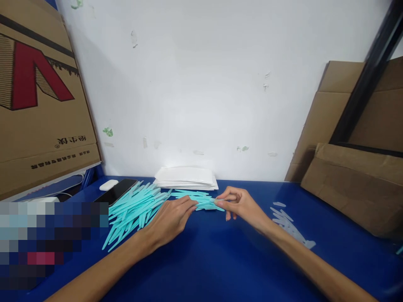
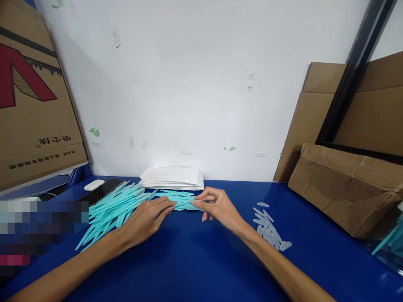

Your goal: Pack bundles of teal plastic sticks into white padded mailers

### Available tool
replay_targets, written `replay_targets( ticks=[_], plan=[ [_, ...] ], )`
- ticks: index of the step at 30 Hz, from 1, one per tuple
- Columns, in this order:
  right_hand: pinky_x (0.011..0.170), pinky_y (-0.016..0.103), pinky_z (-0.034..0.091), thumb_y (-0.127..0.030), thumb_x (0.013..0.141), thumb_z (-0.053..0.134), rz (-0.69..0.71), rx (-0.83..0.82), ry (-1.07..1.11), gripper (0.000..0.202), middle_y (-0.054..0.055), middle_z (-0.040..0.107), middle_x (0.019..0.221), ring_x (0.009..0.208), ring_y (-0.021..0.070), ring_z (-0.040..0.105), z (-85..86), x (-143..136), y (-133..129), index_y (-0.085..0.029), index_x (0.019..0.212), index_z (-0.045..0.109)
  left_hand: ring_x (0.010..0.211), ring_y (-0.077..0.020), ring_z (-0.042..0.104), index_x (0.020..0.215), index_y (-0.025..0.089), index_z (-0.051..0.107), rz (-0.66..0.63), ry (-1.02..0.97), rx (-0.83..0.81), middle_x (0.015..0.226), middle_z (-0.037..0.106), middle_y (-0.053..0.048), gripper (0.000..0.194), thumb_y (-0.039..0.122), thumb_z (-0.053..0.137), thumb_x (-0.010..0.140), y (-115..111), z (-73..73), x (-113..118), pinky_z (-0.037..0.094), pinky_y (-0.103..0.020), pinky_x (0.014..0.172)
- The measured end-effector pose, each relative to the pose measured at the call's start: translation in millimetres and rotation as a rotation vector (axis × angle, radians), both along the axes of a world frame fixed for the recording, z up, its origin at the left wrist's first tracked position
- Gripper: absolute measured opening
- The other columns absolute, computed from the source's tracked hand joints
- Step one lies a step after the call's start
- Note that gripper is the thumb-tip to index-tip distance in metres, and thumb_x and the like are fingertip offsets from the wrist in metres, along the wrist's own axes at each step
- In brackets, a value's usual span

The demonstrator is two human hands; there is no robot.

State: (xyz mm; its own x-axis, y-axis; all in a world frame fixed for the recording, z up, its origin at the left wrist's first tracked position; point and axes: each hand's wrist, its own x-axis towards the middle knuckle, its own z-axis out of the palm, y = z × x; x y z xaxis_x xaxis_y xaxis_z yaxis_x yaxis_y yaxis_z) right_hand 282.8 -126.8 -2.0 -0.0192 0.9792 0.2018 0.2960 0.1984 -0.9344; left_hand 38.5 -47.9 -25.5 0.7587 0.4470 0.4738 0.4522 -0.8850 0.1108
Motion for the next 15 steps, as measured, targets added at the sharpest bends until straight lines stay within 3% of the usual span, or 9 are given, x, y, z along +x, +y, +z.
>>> replay_targets(
  ticks=[7, 15],
  plan=[
    [0.047, 0.023, 0.038, -0.053, 0.075, 0.079, 0.019, -0.029, 0.048, 0.038, -0.002, 0.068, 0.059, 0.045, 0.0116, 0.059, -4.0, -3.2, -2.9, -0.019, 0.08, 0.064, 0.071, -0.0154, 0.062, 0.112, 0.022, 0.068, -0.025, -0.016, 0.069, 0.088, 0.068, -0.004, 0.031, 0.022, 0.038, 0.103, -4.9, -0.6, -0.3, 0.038, -0.026, 0.058],
    [0.044, 0.023, 0.036, -0.055, 0.072, 0.08, 0.027, -0.053, 0.056, 0.041, -0.004, 0.064, 0.052, 0.041, 0.012, 0.056, -15.4, -7.2, -1.2, -0.019, 0.076, 0.062, 0.071, -0.0156, 0.063, 0.107, 0.022, 0.07, 0.026, -0.015, 0.127, 0.089, 0.069, -0.005, 0.031, 0.019, 0.04, 0.101, -4.7, 1.9, -2.4, 0.033, -0.028, 0.054]
  ],
)
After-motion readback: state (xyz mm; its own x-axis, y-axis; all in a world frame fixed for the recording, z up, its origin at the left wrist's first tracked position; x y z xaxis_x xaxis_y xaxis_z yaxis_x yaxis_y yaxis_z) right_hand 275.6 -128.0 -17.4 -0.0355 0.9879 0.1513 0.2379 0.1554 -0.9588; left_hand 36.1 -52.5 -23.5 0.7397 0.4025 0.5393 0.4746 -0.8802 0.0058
